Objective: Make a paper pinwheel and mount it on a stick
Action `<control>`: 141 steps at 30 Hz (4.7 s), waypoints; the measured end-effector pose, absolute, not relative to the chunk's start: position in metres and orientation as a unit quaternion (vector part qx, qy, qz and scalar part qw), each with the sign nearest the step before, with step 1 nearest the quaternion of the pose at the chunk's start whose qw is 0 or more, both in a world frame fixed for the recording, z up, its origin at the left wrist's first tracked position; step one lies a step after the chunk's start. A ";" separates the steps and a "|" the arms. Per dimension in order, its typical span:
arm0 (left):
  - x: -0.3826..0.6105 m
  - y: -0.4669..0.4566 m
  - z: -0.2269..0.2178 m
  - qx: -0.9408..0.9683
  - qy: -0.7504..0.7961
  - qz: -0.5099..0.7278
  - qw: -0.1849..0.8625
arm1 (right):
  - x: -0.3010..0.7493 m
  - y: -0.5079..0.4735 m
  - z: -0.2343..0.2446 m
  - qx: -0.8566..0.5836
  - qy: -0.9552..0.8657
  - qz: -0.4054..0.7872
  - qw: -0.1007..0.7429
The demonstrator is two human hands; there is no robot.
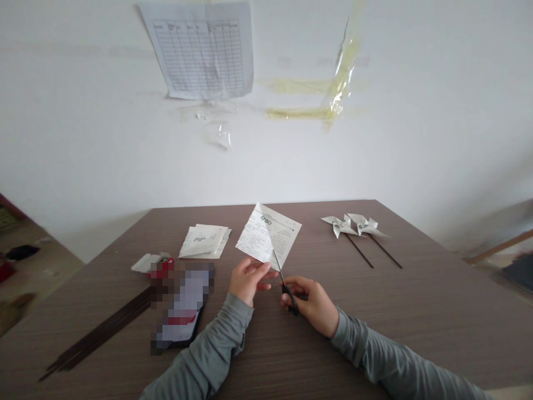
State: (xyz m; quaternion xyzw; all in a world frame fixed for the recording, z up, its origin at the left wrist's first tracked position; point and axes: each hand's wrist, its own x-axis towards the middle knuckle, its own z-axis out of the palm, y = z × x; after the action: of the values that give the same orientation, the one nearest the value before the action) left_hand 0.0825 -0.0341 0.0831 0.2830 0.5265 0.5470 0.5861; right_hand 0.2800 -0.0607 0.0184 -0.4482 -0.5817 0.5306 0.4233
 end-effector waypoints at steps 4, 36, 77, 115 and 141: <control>0.082 -0.034 0.082 0.282 0.524 0.548 0.588 | 0.280 -0.060 0.017 -0.445 -0.584 0.529 0.424; 0.070 -0.026 0.054 0.315 0.506 0.538 0.596 | 0.280 -0.059 0.022 -0.466 -0.603 0.492 0.421; 0.059 -0.018 0.043 0.339 0.512 0.584 0.531 | 0.285 -0.061 0.030 -0.483 -0.608 0.473 0.417; 0.058 -0.016 0.042 0.350 0.516 0.572 0.533 | 0.285 -0.060 0.027 -0.457 -0.596 0.481 0.453; 0.059 -0.025 0.054 0.348 0.559 0.587 0.471 | 0.305 -0.056 0.020 -0.474 -0.670 0.342 0.457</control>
State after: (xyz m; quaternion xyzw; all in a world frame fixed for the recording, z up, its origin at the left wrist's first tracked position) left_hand 0.0593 -0.0249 0.0543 0.3476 0.5586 0.5874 0.4713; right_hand 0.3052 -0.0555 0.0204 -0.4741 -0.6703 0.3419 0.4572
